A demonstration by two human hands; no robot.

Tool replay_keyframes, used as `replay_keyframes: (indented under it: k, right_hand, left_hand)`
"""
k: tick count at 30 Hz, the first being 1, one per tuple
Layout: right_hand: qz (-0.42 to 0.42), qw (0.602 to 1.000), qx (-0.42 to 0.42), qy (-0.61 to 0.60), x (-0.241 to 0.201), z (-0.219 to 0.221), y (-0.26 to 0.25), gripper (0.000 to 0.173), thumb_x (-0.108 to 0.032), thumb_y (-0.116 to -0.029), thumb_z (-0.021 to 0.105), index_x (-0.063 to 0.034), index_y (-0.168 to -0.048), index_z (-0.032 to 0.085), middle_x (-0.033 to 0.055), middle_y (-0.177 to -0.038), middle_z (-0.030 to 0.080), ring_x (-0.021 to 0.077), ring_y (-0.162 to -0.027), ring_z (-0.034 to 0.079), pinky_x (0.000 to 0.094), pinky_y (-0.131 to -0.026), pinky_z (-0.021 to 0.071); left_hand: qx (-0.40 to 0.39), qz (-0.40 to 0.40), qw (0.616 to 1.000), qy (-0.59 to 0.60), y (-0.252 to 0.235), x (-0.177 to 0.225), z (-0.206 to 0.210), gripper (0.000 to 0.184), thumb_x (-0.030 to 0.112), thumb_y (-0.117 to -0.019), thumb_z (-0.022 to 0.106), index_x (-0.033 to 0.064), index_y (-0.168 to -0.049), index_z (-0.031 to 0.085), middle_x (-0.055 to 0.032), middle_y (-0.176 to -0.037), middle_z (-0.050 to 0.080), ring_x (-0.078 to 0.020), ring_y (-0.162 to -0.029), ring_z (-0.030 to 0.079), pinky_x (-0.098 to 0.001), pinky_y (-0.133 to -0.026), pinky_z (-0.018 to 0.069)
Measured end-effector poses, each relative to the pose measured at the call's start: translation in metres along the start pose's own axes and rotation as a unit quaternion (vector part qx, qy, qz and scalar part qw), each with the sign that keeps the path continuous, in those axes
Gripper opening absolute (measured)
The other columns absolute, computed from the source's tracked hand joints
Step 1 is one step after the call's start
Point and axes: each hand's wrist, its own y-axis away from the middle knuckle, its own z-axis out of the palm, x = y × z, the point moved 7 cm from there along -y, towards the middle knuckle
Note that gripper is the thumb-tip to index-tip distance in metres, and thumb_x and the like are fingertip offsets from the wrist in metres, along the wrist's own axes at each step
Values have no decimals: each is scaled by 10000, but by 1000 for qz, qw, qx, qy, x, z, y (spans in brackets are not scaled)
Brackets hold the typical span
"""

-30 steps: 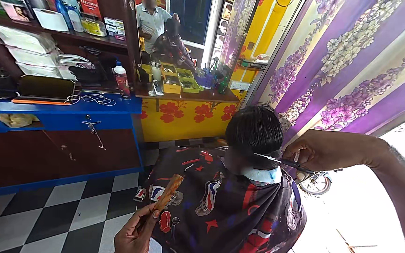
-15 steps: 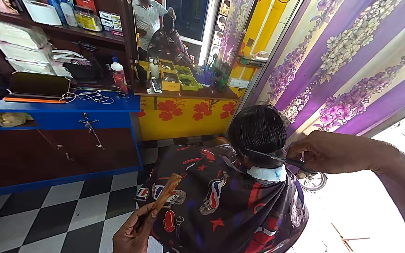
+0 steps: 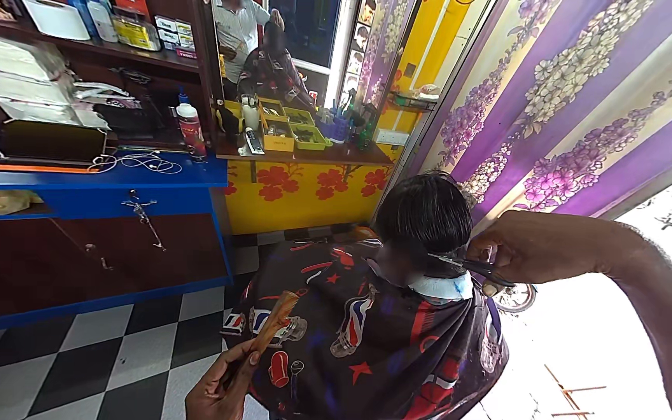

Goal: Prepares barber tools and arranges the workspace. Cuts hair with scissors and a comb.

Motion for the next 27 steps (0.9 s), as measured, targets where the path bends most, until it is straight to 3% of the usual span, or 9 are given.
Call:
replay_keyframes:
  k: [6, 11, 14, 18, 21, 27]
  right_hand:
    - [-18, 999, 8, 27, -3, -3, -3, 185, -378, -848, 818, -214, -818, 737, -67, -609, 611, 64, -534, 567, 290, -525, 476]
    - [37, 999, -26, -18, 7, 5, 21, 131, -322, -861, 818, -216, -897, 749, -55, -669, 650, 77, -568, 591, 302, -554, 502]
    - [85, 992, -48, -79, 13, 6, 43, 238, -348, -838, 851, -193, -993, 758, -49, -749, 691, 65, -629, 643, 261, -603, 555]
    - [45, 985, -44, -162, 22, 12, 47, 321, -399, -811, 862, -223, -1057, 758, -63, -813, 732, 46, -684, 691, 220, -631, 593]
    - [35, 989, -36, -141, 18, 11, 33, 230, -370, -841, 839, -234, -1006, 753, -61, -713, 681, 48, -590, 613, 236, -559, 514]
    - [20, 996, -6, -86, 4, 0, 9, 154, -315, -865, 818, -197, -937, 751, -51, -696, 678, 64, -575, 612, 270, -551, 525]
  left_hand:
    - [5, -4, 1000, 2, 2, 2, 0, 176, -1, -942, 668, -24, -1113, 697, -21, -970, 736, -69, -838, 688, -226, -760, 587]
    - [5, -8, 1000, 2, 3, -1, -3, 176, -7, -948, 654, -24, -1118, 696, -20, -981, 733, -70, -842, 684, -230, -776, 583]
    - [14, -13, 1000, -2, 3, -2, -5, 181, -3, -945, 656, -23, -1122, 694, -9, -975, 732, -55, -833, 679, -217, -761, 580]
    - [15, -16, 1000, 0, 3, -4, -3, 177, 1, -941, 668, -24, -1113, 700, -20, -976, 735, -67, -842, 688, -228, -771, 588]
    - [7, -15, 1000, 5, 1, -4, 3, 175, -2, -935, 677, -18, -1107, 706, -20, -979, 735, -67, -844, 687, -222, -776, 588]
    - [9, -19, 1000, 18, 1, -5, 7, 179, -6, -931, 677, -26, -1106, 706, -38, -986, 739, -88, -858, 697, -235, -791, 595]
